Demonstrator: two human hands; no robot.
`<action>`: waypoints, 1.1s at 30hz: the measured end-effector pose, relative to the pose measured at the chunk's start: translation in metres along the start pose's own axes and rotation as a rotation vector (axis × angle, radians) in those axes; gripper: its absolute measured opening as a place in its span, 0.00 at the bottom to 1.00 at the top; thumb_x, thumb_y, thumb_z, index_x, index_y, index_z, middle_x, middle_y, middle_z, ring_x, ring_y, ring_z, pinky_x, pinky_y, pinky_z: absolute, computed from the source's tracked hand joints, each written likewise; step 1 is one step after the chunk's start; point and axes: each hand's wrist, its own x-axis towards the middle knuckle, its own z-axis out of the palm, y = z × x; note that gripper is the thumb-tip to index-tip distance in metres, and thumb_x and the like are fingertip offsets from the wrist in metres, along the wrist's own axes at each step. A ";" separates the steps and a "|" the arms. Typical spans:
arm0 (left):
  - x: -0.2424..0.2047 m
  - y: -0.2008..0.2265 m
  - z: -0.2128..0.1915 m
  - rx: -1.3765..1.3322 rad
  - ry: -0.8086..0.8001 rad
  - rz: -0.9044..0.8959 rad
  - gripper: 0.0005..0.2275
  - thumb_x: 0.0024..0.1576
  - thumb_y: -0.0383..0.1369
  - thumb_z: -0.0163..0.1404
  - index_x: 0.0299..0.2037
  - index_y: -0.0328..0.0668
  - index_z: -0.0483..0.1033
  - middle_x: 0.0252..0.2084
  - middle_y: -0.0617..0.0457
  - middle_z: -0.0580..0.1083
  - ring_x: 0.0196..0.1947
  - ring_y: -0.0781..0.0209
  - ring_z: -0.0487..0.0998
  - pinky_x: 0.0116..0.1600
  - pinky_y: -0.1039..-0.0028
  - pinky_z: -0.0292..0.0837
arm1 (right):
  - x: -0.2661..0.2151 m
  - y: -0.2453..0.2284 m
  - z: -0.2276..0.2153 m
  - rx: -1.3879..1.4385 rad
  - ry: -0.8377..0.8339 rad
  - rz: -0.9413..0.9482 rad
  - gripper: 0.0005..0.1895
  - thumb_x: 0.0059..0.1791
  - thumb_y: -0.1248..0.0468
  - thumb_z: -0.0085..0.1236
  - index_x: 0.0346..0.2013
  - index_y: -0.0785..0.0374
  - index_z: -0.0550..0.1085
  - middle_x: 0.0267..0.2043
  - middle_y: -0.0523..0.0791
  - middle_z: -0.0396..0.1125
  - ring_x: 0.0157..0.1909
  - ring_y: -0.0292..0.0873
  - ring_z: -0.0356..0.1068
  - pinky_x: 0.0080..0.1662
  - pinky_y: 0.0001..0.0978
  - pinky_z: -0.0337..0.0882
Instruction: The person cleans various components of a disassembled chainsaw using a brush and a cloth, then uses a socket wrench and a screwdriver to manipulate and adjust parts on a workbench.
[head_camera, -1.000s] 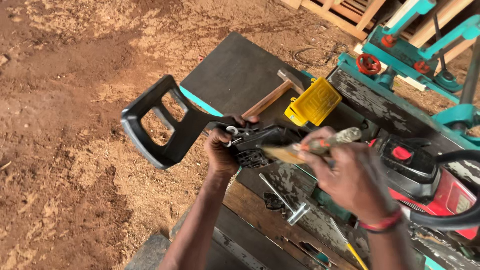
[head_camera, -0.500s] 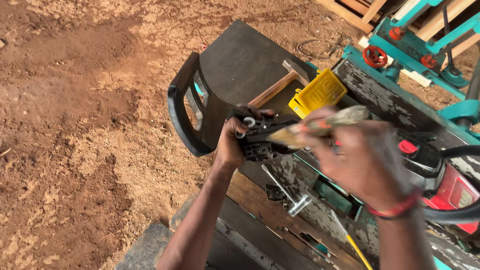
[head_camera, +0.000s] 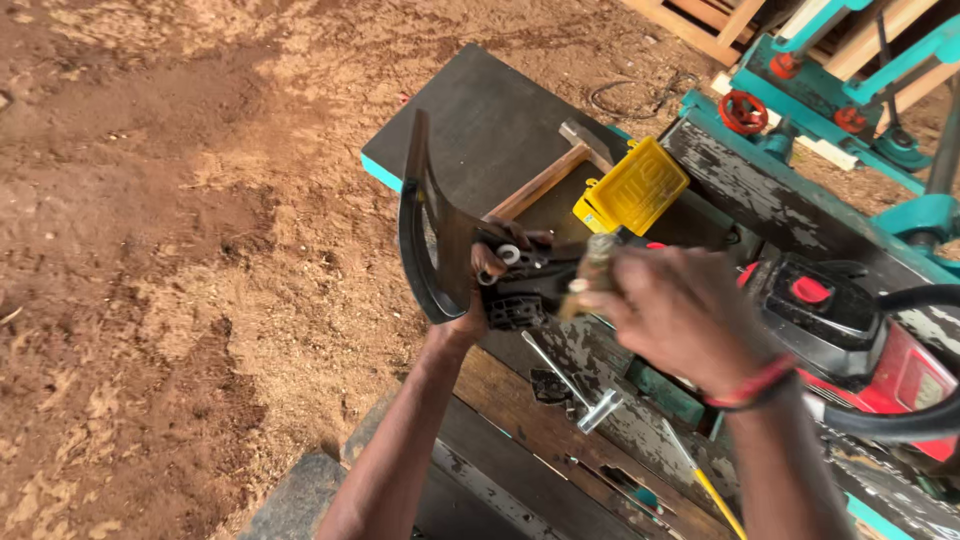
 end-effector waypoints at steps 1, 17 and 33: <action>-0.006 -0.001 -0.002 0.053 0.021 0.049 0.14 0.50 0.28 0.48 0.47 0.31 0.71 0.53 0.31 0.76 0.51 0.44 0.78 0.57 0.58 0.77 | -0.002 0.001 -0.002 0.052 0.100 -0.043 0.11 0.51 0.52 0.57 0.38 0.54 0.79 0.25 0.45 0.74 0.23 0.44 0.75 0.30 0.40 0.75; 0.001 0.000 0.006 -0.282 0.331 0.043 0.19 0.43 0.32 0.47 0.47 0.37 0.71 0.54 0.35 0.76 0.55 0.42 0.76 0.62 0.55 0.73 | -0.037 -0.034 0.075 0.745 0.652 0.029 0.12 0.52 0.64 0.60 0.50 0.62 0.75 0.47 0.45 0.77 0.42 0.38 0.79 0.41 0.28 0.78; 0.003 -0.009 0.007 -0.680 0.396 0.036 0.20 0.62 0.53 0.50 0.41 0.41 0.76 0.48 0.41 0.79 0.52 0.47 0.81 0.59 0.53 0.78 | -0.083 -0.017 0.100 0.414 0.705 0.108 0.09 0.51 0.64 0.60 0.45 0.63 0.77 0.44 0.48 0.76 0.41 0.42 0.76 0.40 0.34 0.75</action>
